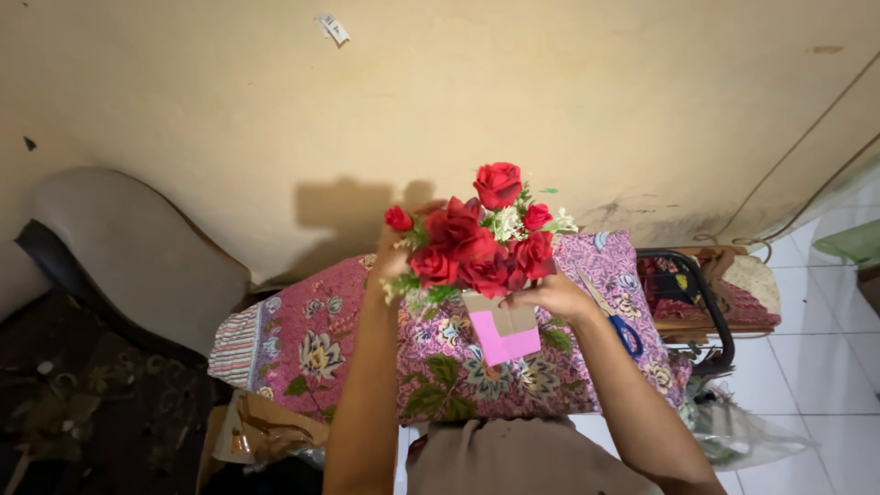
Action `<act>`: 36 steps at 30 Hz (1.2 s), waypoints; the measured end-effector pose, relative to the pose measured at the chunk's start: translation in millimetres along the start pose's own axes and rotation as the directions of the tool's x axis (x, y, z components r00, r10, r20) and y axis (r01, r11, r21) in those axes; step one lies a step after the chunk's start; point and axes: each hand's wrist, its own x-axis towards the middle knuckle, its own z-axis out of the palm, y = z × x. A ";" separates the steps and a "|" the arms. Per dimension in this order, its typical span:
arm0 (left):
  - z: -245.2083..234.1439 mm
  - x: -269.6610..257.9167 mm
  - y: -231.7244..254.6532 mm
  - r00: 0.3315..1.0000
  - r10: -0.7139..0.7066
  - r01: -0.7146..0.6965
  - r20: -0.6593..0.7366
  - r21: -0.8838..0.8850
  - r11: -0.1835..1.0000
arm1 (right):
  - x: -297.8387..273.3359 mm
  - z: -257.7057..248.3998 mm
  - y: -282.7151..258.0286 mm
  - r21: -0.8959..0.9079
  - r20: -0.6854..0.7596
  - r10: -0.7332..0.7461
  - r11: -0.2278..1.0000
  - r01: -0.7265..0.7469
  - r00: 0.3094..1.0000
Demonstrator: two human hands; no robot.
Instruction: Arranging artificial flowers in a wrapped bouquet.
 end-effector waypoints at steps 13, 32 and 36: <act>78.1 17.1 14.2 0.712 0.321 0.277 -0.625 0.669 0.689 | 1.1 0.6 -2.8 0.094 -0.338 0.064 0.995 -0.033 0.939; 123.5 42.3 7.2 0.829 0.554 0.148 -0.071 0.984 -0.095 | -8.8 -30.0 61.4 0.334 -0.304 0.071 0.942 0.036 0.950; 126.7 65.1 28.4 0.780 0.622 0.093 0.060 0.973 -0.210 | -17.1 -36.7 53.6 0.230 -0.277 0.033 0.973 0.033 0.960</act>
